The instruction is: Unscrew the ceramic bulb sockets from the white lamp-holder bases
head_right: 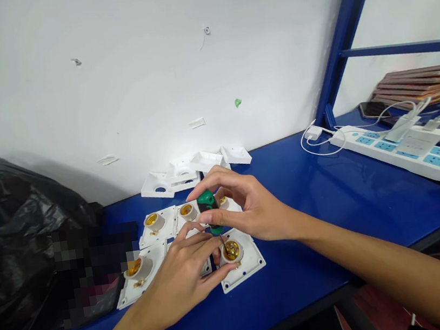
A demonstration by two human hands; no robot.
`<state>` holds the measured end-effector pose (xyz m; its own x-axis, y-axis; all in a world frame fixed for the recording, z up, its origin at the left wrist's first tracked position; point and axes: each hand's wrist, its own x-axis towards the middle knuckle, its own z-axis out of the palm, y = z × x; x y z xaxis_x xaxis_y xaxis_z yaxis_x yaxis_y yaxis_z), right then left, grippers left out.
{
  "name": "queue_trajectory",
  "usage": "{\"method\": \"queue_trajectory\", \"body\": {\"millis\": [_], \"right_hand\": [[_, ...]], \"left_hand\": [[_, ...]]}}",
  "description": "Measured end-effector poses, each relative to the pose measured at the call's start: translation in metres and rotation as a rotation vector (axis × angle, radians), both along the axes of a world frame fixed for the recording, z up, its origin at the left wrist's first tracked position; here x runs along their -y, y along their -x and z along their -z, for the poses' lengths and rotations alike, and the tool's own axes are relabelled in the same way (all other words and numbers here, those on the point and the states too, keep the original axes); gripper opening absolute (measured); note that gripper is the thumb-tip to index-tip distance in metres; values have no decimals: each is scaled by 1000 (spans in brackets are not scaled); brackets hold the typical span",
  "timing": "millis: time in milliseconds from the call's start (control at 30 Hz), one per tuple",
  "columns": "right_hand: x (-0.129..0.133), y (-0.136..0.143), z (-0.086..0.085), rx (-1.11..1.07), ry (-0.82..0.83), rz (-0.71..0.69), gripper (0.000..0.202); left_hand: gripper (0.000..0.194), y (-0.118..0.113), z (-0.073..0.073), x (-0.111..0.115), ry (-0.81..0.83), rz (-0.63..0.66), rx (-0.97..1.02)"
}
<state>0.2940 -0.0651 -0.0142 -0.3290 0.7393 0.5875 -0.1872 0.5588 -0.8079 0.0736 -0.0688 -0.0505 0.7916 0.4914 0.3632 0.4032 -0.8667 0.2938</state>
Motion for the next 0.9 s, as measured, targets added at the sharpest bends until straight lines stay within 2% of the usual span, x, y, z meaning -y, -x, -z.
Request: {"method": "queue_trajectory", "body": {"millis": [633,900], "right_hand": [[1,2,0,-26,-15,56,27],[3,2,-1,58,-129,177,28]], "left_hand": [[20,1,2,0,3,18,16],[20,1,2,0,1,20,30]]}}
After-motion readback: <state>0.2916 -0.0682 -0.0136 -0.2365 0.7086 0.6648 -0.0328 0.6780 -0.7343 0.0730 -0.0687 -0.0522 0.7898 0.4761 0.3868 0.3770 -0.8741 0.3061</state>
